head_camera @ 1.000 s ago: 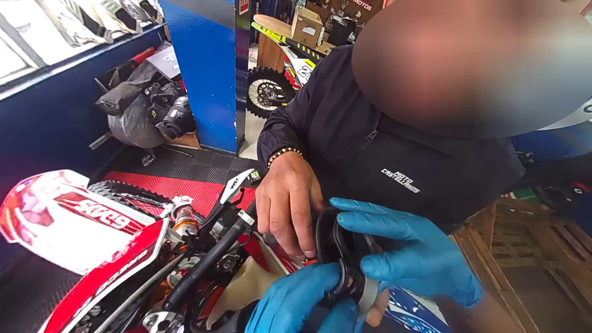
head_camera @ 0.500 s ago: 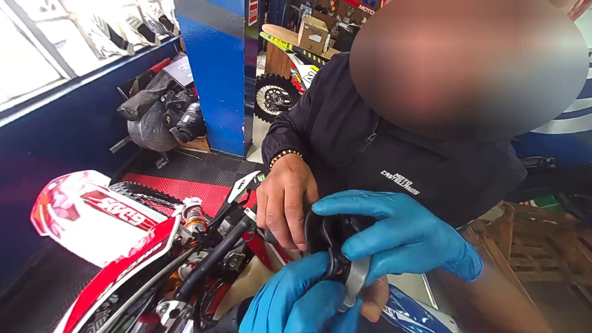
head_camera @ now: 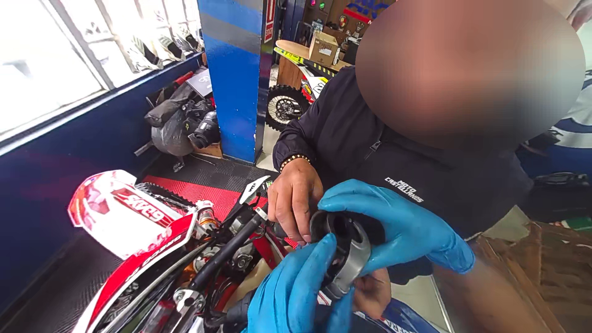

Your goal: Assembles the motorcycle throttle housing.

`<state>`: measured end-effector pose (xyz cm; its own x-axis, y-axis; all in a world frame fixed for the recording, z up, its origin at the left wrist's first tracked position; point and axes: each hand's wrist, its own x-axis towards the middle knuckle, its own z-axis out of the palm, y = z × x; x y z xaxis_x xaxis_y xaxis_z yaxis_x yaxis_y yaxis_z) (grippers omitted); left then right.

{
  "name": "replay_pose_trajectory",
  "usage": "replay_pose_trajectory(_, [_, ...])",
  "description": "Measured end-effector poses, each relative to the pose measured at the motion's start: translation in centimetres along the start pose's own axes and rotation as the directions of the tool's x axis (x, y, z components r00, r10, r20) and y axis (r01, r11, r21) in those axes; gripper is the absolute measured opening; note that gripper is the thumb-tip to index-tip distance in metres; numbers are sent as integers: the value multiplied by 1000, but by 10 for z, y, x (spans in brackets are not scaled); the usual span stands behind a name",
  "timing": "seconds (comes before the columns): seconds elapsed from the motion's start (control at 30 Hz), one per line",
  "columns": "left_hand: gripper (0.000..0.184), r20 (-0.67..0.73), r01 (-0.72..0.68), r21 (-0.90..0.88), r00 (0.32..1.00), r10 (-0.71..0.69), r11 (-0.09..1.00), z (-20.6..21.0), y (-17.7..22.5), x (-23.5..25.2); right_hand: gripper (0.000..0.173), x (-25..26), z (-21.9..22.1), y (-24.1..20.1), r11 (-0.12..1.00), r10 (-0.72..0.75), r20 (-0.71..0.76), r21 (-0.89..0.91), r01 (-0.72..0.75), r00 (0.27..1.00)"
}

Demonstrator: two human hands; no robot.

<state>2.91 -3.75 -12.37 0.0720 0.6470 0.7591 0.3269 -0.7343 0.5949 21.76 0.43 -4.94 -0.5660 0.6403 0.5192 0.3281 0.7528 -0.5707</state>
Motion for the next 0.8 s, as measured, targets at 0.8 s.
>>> replay_pose_trajectory(0.8, [39,45,-28,147,999,21,989,-23,-18,33,40,19,-24,57,959,-33,46,282,19,998])
